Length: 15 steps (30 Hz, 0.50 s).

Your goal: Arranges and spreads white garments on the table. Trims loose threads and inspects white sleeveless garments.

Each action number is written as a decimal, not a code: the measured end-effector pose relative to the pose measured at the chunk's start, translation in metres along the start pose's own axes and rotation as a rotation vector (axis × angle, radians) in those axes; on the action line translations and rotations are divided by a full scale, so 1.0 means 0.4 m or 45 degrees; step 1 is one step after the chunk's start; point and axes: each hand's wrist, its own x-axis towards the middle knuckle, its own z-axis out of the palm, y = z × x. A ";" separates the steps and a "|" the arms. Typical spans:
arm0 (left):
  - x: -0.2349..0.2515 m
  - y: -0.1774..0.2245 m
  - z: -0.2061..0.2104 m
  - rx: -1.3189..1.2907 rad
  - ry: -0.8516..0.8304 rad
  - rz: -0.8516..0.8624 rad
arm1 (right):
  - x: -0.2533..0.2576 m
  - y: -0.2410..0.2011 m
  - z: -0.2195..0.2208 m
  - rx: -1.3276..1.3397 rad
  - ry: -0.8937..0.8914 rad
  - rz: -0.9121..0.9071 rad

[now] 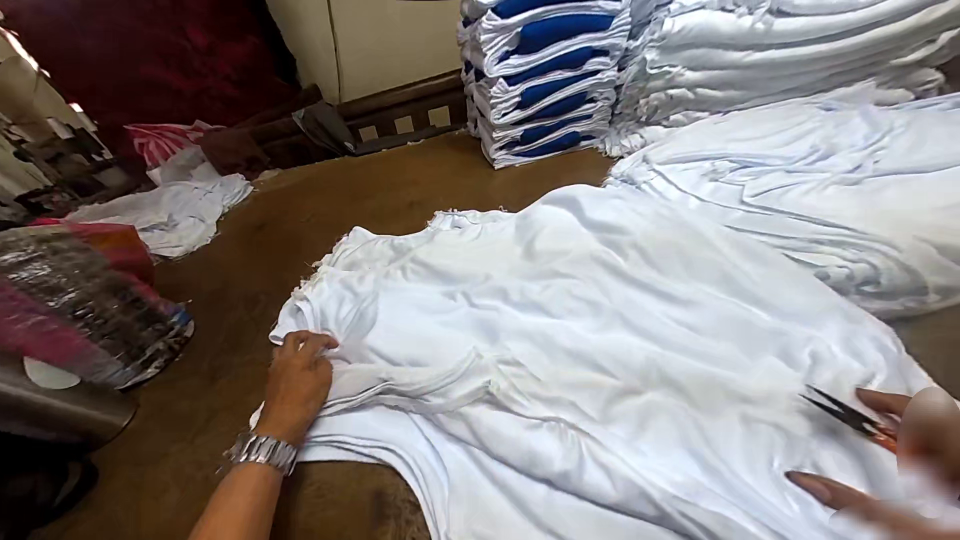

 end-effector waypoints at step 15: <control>-0.468 0.180 -0.096 -0.165 0.113 -0.339 | 0.638 -0.106 0.156 -0.286 0.106 -0.357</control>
